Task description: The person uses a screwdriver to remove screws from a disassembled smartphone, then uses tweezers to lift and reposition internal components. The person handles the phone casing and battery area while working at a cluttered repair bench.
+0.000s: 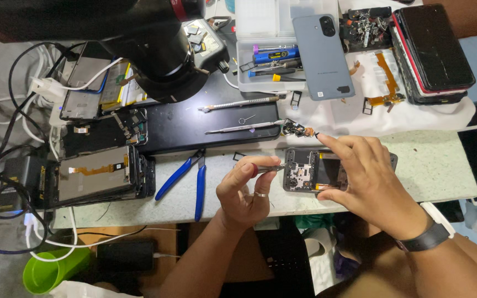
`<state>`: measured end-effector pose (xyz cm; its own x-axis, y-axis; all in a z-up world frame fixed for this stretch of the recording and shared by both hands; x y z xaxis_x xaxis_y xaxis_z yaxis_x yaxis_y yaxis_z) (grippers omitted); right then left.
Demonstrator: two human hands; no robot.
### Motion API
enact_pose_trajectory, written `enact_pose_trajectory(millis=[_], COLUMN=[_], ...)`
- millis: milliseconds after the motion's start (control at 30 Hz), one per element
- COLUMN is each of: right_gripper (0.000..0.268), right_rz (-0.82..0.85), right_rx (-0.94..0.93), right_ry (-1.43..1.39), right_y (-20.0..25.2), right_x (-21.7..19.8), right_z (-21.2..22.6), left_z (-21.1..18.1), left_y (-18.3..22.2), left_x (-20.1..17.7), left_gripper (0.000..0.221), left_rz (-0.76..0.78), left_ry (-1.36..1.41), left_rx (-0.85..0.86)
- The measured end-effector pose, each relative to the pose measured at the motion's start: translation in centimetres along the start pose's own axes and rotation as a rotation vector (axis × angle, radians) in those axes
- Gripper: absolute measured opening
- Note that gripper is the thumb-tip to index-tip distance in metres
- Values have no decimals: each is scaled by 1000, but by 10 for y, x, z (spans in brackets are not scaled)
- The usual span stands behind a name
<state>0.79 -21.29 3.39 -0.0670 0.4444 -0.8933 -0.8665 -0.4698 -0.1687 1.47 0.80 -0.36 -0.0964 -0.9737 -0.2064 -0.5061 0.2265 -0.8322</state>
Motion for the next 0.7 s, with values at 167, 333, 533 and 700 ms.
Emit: enact_pose_trajectory(millis=[167,333,533,700], right_gripper=[110,111,111,109], right_rz=[7,-1,-4,-8], right_rx=[22,9,1,-9], right_ry=[9,10,-5,-10], right_y=[0,0,-1,-2], right_x=[1,0,0,-2], right_z=[-1,0,-1,0], left_z=[-1,2,4,5], left_y=[0,1,5,5], left_x=[2,3,4,5], left_gripper=[63,65,68,67], left_rz=[14,21,19,11], left_ry=[-9,4,32,-8], left_rx=[-3,10,-47,-3])
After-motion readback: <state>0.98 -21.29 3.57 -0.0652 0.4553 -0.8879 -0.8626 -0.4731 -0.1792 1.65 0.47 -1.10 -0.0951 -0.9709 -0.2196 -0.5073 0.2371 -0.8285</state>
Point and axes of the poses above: each hand's wrist, its own y-axis away from the middle knuckle, its own x-axis out of the palm, z = x × y, the point moved 3 cm from there along -y, towards the middle knuckle, and after that the axes turned 9 degrees about z, right-handed, at the moved point
